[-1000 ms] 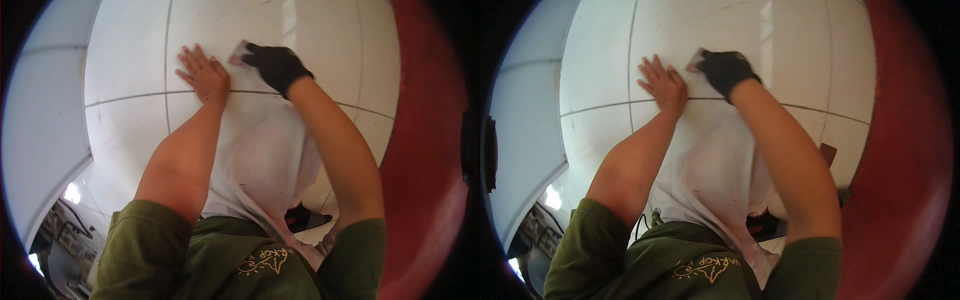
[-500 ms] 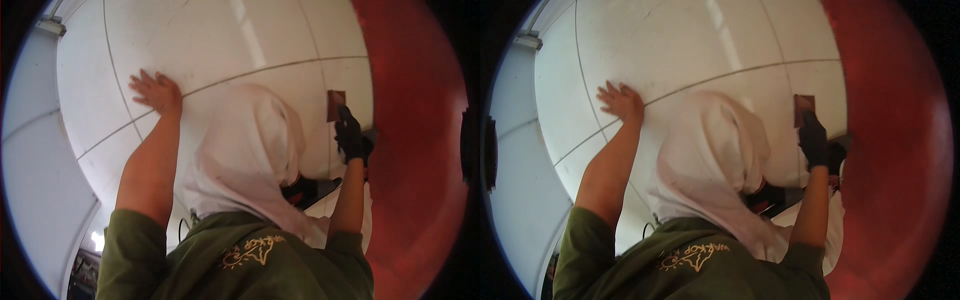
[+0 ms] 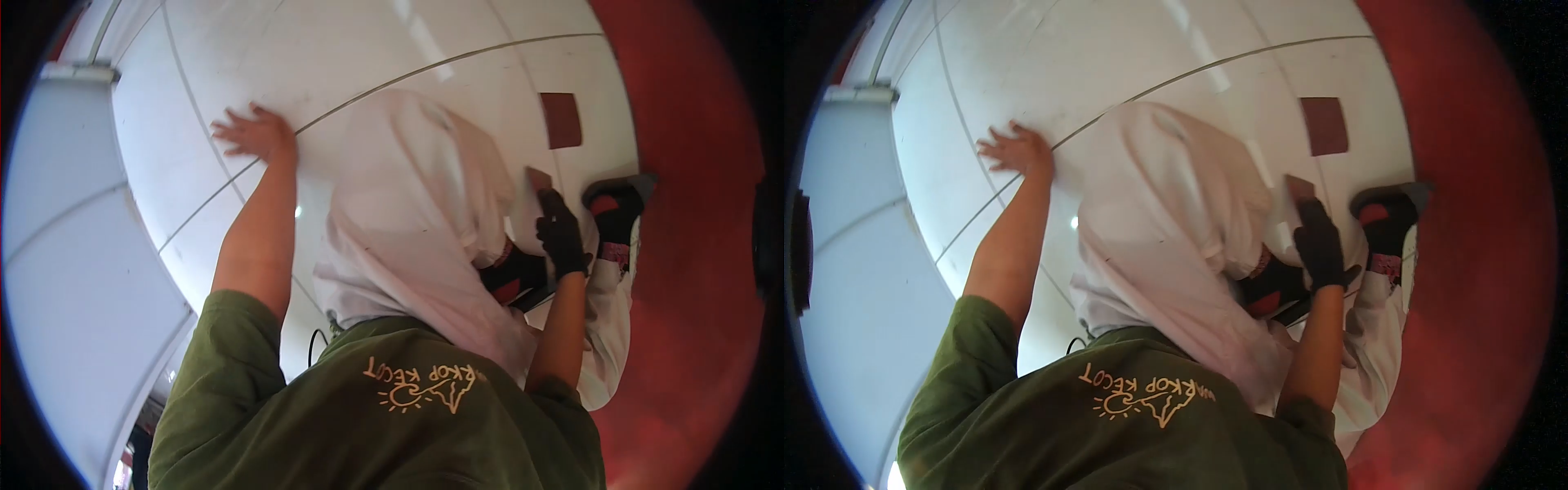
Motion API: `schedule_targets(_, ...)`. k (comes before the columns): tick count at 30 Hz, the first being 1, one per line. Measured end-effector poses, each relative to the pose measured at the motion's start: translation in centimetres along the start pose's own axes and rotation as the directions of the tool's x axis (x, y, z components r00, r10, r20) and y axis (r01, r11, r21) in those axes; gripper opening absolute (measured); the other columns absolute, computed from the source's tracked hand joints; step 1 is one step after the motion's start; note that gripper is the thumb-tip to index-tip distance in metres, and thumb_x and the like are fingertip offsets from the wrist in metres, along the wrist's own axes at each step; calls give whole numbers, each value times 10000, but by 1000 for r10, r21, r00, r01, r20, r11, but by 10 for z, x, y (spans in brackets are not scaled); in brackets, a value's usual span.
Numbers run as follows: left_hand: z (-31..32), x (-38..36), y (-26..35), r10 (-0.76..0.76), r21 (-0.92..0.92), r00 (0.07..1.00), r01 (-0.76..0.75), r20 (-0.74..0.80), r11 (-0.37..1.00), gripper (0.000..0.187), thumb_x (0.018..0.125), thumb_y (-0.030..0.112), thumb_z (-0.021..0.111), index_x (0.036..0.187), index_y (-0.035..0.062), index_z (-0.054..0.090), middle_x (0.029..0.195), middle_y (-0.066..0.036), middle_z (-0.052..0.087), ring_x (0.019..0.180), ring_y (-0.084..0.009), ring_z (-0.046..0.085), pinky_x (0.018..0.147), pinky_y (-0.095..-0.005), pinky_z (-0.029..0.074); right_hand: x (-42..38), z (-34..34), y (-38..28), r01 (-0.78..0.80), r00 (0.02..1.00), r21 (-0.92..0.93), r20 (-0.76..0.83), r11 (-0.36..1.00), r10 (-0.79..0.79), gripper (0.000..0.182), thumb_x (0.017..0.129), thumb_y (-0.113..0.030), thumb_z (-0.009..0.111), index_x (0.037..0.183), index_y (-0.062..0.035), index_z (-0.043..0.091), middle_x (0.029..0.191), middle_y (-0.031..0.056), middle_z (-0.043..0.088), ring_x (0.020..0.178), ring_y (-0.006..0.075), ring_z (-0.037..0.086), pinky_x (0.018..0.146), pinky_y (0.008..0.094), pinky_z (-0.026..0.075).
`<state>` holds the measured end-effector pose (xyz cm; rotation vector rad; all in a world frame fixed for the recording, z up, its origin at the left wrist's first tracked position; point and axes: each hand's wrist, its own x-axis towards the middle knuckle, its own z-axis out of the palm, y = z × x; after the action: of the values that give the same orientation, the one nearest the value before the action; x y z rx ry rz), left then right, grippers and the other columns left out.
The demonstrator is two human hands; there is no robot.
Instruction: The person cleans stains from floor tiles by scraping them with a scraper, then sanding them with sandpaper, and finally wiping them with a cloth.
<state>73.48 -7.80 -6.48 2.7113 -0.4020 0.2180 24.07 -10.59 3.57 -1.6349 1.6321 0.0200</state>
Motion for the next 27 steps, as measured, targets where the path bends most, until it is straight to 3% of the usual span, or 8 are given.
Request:
schedule_targets(4, 5, 1, -9, 3, -138, 986, -26, -168, 990, 591, 942, 430, 355, 1377, 35, 286, 1485, -217, 10, 1369, -407, 34, 1038, -621, 104, -3, 10, 27, 353, 896, -457, -87, 817, -436, 556, 723, -21, 524, 1275, -81, 487, 1199, 160, 556, 1065, 287, 558, 897, 365, 453)
schedule_targets(8, -12, -5, 36, -121, -259, 967, 61, -223, 964, 544, 909, 380, 486, 1300, 15, 387, 1453, -218, 172, 1356, -409, 86, 1042, -612, 82, -18, 9, 24, 166, 973, -364, -92, 916, -213, 518, 737, -109, 470, 1254, -97, 505, 1316, 209, 444, 1185, 348, 458, 969, 412, 387)
schedule_targets(11, -51, -12, 108, 427, -624, 891, -248, 153, 741, 401, 881, 269, 574, 1192, 24, 513, 1277, -159, 472, 1259, -324, 347, 1047, -447, 244, -16, 10, 32, 178, 964, -349, -126, 920, -235, 525, 732, -115, 474, 1256, -143, 508, 1335, 216, 418, 1179, 349, 464, 964, 416, 391)
schedule_targets(13, -61, -43, 174, 663, -791, 713, -260, 229, 554, 362, 877, 206, 580, 1190, 33, 521, 1220, -146, 529, 1159, -281, 481, 990, -329, 354, -11, 7, 23, 165, 965, -369, -133, 915, -228, 538, 725, -124, 482, 1262, -156, 503, 1354, 210, 400, 1164, 351, 477, 955, 420, 401)
schedule_targets(16, -63, -126, 235, 879, -888, 247, -116, 409, 446, 434, 839, 277, 620, 1197, 59, 507, 1239, -177, 507, 1114, -336, 509, 956, -368, 395, -5, 9, 16, 65, 979, -340, -160, 938, -126, 553, 710, -138, 491, 1262, -166, 502, 1363, 205, 393, 1160, 344, 484, 947, 424, 410)
schedule_targets(19, -49, -201, 264, 926, -890, -238, -423, 293, 173, 465, 842, 242, 561, 1269, 96, 449, 1348, -170, 415, 1269, -338, 365, 1009, -423, 361, 2, 12, 15, 55, 977, -343, -177, 938, -122, 563, 697, -150, 498, 1261, -164, 504, 1366, 210, 388, 1157, 346, 487, 944, 427, 413)
schedule_targets(22, -19, -250, 273, 867, -747, -435, -654, 242, -119, 554, 856, 310, 532, 1352, 136, 357, 1460, -115, 255, 1331, -317, 271, 1021, -518, 309, -2, 14, 9, 59, 977, -271, -183, 961, -112, 597, 706, -164, 524, 1298, -123, 460, 1355, 232, 389, 1248, 346, 393, 997, 411, 360)
schedule_targets(27, -21, -233, 275, 693, -552, -430, -832, 579, -55, 637, 870, 457, 478, 1400, 150, 303, 1488, -96, 201, 1373, -264, 190, 1054, -545, 214, 8, 6, -1, 6, 974, -242, -218, 970, -61, 566, 708, -164, 492, 1274, -162, 496, 1354, 250, 379, 1128, 362, 506, 911, 422, 440)
